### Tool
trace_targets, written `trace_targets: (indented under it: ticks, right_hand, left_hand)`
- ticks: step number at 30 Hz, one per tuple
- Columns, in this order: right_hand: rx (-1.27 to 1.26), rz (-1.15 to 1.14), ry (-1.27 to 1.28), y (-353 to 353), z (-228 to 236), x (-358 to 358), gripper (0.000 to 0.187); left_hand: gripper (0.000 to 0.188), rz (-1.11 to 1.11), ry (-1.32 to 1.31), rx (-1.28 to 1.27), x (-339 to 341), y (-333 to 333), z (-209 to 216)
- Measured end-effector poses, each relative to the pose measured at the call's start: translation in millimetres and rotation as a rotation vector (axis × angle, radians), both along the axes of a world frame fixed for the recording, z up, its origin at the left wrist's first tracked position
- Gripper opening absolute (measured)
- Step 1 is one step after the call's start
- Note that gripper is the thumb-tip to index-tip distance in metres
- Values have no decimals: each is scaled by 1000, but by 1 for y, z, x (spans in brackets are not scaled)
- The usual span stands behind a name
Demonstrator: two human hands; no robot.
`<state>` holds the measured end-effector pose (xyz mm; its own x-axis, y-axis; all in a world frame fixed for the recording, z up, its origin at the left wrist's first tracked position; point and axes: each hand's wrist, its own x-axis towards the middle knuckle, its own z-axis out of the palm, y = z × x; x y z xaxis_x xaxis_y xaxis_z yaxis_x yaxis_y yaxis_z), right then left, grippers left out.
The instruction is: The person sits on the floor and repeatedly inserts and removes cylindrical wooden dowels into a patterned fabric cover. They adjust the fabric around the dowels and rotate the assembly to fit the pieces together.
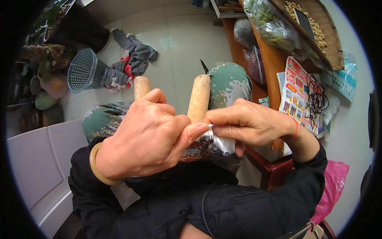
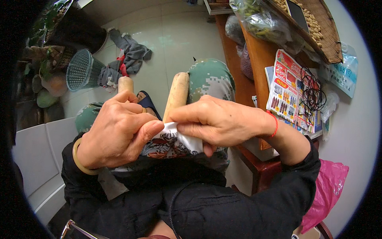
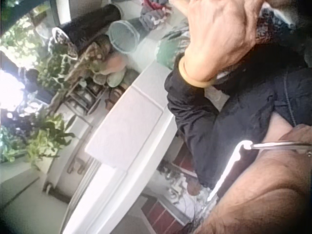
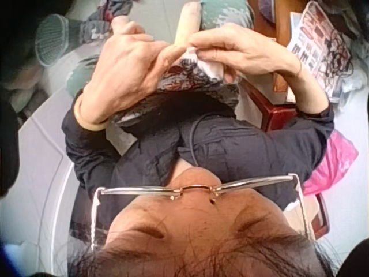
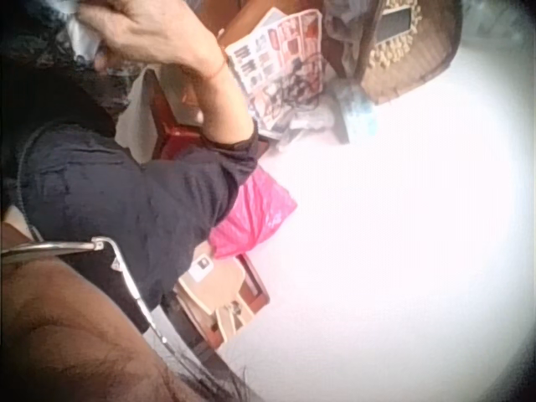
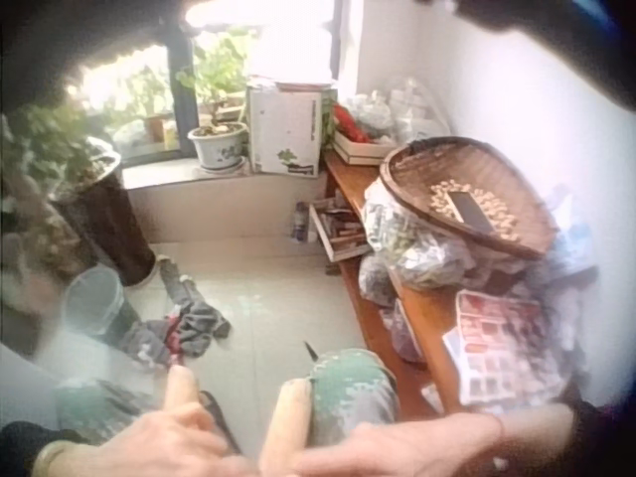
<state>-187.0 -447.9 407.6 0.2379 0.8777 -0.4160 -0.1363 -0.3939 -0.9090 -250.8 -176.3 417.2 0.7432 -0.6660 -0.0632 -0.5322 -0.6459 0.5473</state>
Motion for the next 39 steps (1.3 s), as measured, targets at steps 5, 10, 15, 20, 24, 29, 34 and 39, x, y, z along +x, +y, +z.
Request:
trace_targets:
  ticks: [5, 10, 15, 20, 24, 29, 34, 39]
  right_hand:
    - [-213, -29, 308, 23, 5, 14, 24]
    - [-252, 88, 179, 31, 14, 14, 30]
    - [-175, 107, -11, 38, 23, 6, 39]
    - [-260, -36, 150, 40, 25, 5, 31]
    - [-235, 22, -121, 41, 28, 1, 34]
    - [-337, -20, -153, 45, 33, -2, 37]
    - [-225, 117, -518, 45, 29, -6, 28]
    - [-62, 133, -545, 42, 13, -9, 17]
  left_hand:
    - [15, 55, -175, -287, -11, -6, -14]
    - [32, -115, -657, -340, -18, 3, -31]
    - [36, -166, -750, -358, -20, 18, -38]
    - [34, -260, -810, -365, -23, 21, -37]
    - [50, -326, -882, -304, -25, 21, -37]
    - [55, -346, -957, -268, -25, 19, -38]
    - [47, -359, -934, -280, -25, 18, -39]
    - [37, -211, -844, -356, -24, 15, -39]
